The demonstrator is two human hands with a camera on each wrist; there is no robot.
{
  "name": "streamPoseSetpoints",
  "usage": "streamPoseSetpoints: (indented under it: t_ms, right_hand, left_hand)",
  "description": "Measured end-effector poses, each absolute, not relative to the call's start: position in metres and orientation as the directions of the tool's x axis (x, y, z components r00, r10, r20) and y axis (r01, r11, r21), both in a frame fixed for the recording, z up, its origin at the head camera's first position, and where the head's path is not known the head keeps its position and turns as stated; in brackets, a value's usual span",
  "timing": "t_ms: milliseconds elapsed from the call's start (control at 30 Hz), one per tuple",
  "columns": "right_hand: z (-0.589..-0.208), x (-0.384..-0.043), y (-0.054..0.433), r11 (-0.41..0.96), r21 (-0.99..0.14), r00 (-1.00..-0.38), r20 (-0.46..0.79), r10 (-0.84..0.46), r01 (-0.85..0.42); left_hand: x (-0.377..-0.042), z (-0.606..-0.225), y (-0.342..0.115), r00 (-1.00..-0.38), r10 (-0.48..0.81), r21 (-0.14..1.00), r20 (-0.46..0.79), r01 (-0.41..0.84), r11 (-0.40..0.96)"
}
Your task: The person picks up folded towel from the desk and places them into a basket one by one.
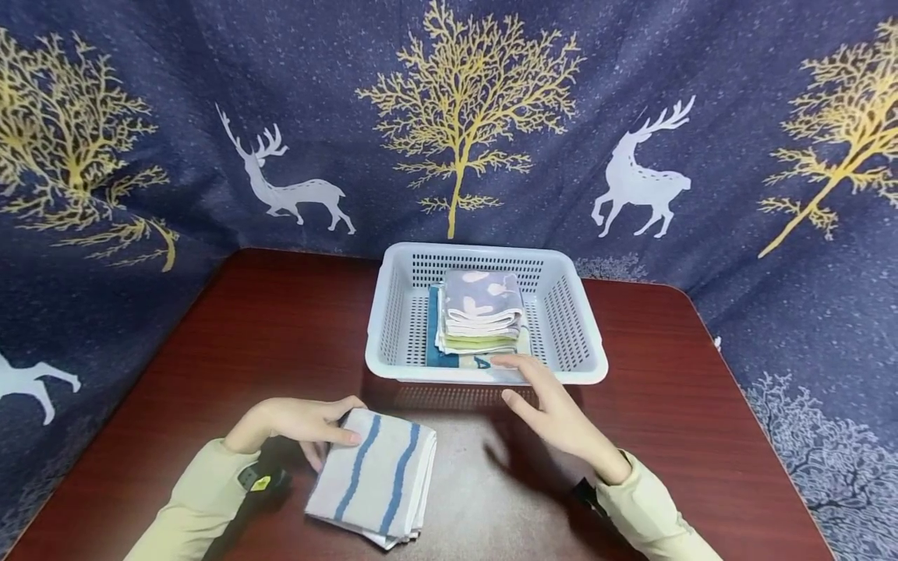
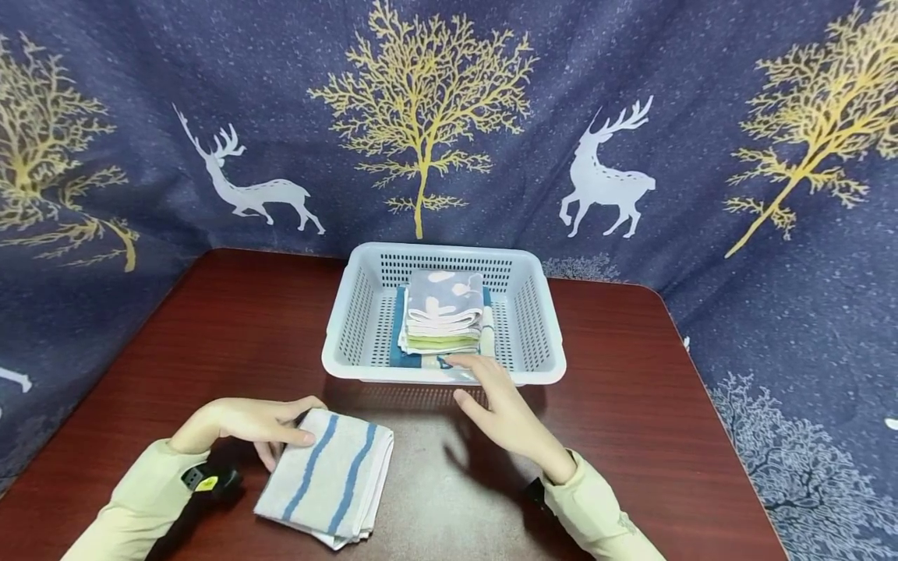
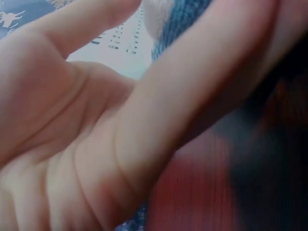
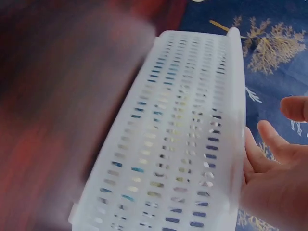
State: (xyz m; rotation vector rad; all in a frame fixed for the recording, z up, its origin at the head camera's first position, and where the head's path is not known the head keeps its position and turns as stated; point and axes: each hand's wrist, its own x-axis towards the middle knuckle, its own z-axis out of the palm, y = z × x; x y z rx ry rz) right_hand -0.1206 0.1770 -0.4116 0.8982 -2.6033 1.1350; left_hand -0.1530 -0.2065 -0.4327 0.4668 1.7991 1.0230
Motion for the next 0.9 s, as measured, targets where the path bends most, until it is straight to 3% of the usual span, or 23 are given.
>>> streamPoseSetpoints:
  t_ms: [333,567,767,900]
  right_hand:
    - [-0.406,-0.11,0.183,0.332,-0.78,-0.809,0.347,-0.475,-0.53]
    - [-0.397,-0.1,0.183,0.23,-0.82,-0.727,0.29,-0.622,-0.524]
    - [-0.396,-0.097,0.181,0.283,-0.76,-0.615,0.188,-0.766,-0.585]
    - [-0.4,-0.097,0.182,0.368,-0.749,-0.595,0.044,-0.803,-0.551]
  left_hand:
    - [-0.152,-0.436,-0.204,-0.412,0.748,0.846,-0.521,-0.129,0.518]
    - [-0.153,-0.437,-0.204,-0.42,0.756,0.858,-0.502,-0.128,0.498]
    - [-0.153,-0.433,-0.206,-0.437,0.752,0.859,-0.493,-0.107,0.501]
    - [-0.153,-0.432,-0.208,-0.454,0.745,0.86,-0.489,-0.108,0.499]
